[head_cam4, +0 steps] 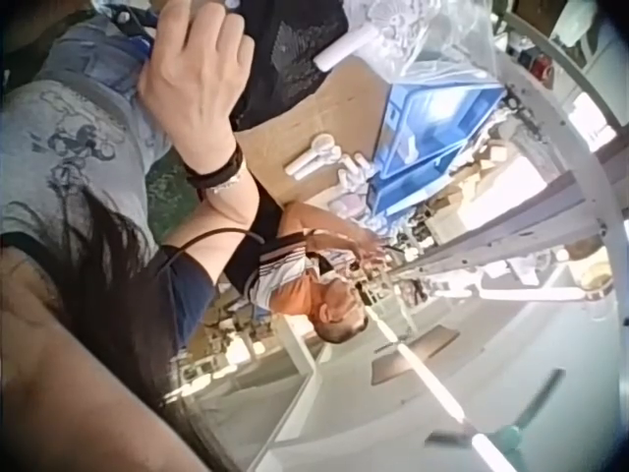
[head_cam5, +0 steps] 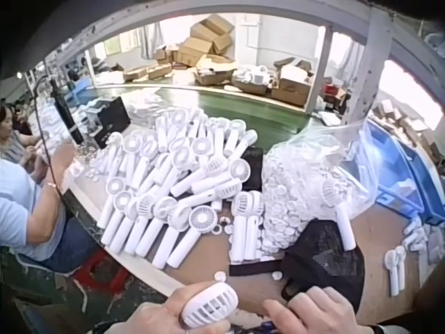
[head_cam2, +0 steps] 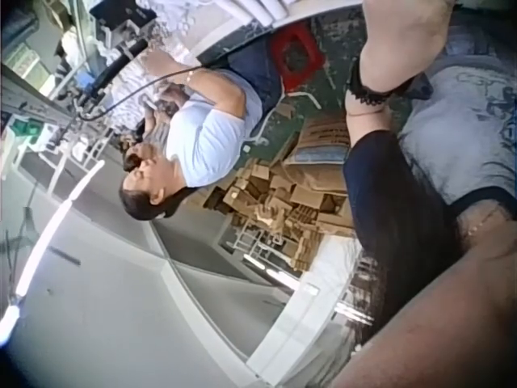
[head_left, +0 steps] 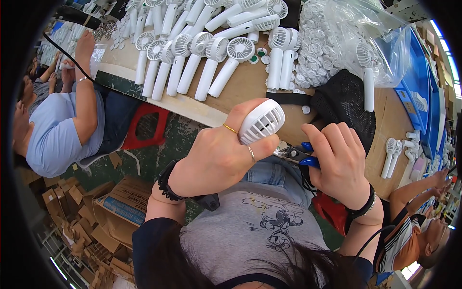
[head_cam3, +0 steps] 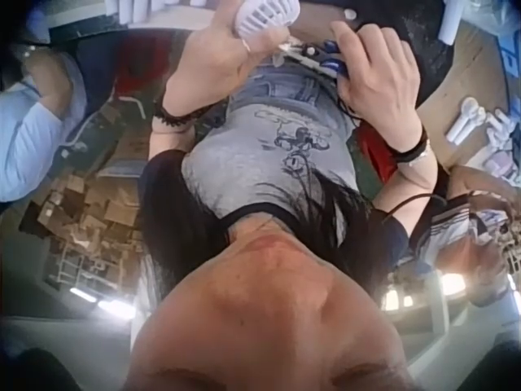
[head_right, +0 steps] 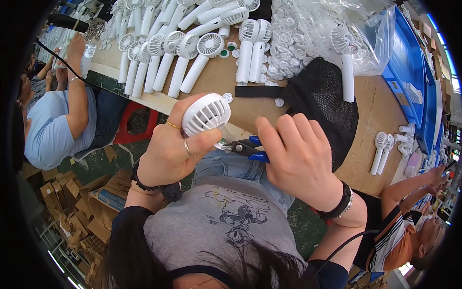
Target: The person assembles a handheld fan by inserting a small circuit board into the fan head, trimming wires with pliers, and snapping a plastic cover into place. After completing the assembly, they set the fan down and pick up another to repeat the process.
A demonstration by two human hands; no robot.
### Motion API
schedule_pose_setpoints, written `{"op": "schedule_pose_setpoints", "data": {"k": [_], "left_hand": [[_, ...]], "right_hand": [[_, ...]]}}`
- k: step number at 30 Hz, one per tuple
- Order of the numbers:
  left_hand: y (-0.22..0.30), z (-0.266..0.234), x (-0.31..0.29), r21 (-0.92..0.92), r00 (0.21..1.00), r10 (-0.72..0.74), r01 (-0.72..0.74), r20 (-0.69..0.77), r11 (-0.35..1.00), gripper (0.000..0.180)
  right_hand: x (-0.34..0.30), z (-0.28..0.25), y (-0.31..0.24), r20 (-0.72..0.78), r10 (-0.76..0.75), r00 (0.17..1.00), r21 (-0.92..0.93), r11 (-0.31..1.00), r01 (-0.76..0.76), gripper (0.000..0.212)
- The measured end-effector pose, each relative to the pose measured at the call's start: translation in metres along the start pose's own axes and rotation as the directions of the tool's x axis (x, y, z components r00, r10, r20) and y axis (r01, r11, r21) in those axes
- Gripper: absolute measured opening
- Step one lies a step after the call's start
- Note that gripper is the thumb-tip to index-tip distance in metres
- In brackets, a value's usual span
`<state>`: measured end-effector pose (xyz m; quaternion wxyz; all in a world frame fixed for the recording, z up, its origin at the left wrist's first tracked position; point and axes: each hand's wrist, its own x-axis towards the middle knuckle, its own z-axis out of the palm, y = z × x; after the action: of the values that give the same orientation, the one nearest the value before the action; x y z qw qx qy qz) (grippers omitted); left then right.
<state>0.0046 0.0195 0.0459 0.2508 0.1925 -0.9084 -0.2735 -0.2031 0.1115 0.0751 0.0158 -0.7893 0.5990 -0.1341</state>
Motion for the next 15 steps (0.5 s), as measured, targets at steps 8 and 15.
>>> {"op": "schedule_pose_setpoints", "data": {"k": [8, 15], "left_hand": [[0.0012, -0.0015, -0.0006, 0.009, 0.999, -0.004, 0.003, 0.038, 1.000, 0.024], [0.0063, -0.0023, -0.0002, -0.037, 0.989, -0.124, 0.127, 0.075, 0.991, 0.029]], "right_hand": [[-0.0011, 0.0012, 0.0002, 0.005, -0.019, 1.000, -0.006, 1.000, 0.019, 0.042], [-0.0019, 0.0042, 0.0037, 0.012, -0.021, 1.000, 0.061, 0.998, 0.020, 0.042]]}}
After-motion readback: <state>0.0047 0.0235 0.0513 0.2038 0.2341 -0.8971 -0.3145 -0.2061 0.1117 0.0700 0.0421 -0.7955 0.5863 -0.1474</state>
